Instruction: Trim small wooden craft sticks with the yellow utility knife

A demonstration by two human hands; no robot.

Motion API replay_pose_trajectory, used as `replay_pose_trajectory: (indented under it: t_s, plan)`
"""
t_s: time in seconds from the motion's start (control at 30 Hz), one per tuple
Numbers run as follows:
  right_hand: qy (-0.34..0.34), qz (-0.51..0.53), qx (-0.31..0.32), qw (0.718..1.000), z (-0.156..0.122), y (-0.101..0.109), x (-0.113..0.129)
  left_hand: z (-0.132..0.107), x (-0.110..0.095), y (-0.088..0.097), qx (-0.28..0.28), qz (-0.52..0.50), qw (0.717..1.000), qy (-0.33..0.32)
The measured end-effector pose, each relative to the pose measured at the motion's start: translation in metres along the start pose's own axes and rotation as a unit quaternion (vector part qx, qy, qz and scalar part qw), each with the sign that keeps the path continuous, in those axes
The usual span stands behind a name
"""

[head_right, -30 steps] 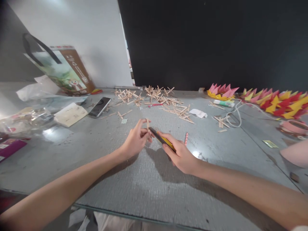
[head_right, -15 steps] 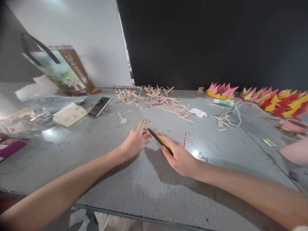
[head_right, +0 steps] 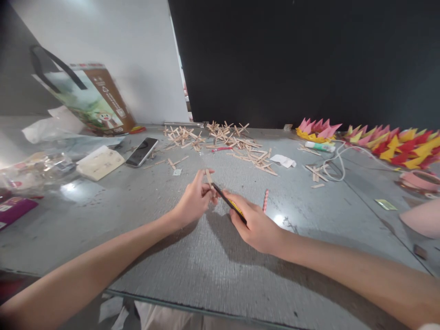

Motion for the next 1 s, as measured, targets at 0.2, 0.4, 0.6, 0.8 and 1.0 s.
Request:
replay_pose_trajectory:
  t_s: [0.2,0.4,0.6,0.8,1.0]
  plan:
    - [0.007,-0.001,0.003,1.0,0.001,0.001,0.003,-0.003,-0.009,0.001,0.008,0.173,0.984,-0.047]
    - [0.001,-0.001,-0.001,1.0,0.0,0.0,0.0,0.001,0.0,0.0,0.018,-0.004,1.0,0.01]
    - [0.002,0.009,-0.001,1.0,0.0,-0.001,-0.002,0.003,0.004,-0.003,0.04,-0.071,0.997,0.016]
    - [0.002,0.009,0.003,1.0,0.002,0.002,0.004,-0.002,-0.007,0.004,0.012,0.112,0.993,-0.032]
    - [0.004,0.016,0.005,1.0,0.005,0.0,0.003,-0.001,-0.003,0.0,0.023,0.044,0.999,0.002]
Point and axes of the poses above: each hand's wrist, its own z-axis towards the middle knuckle, its own y-axis out of the back of the hand, x = y × z, the point moved 7 cm from there along z, towards the middle knuckle, and after that the axes turned 9 degrees about y, right-handed, at the moved point
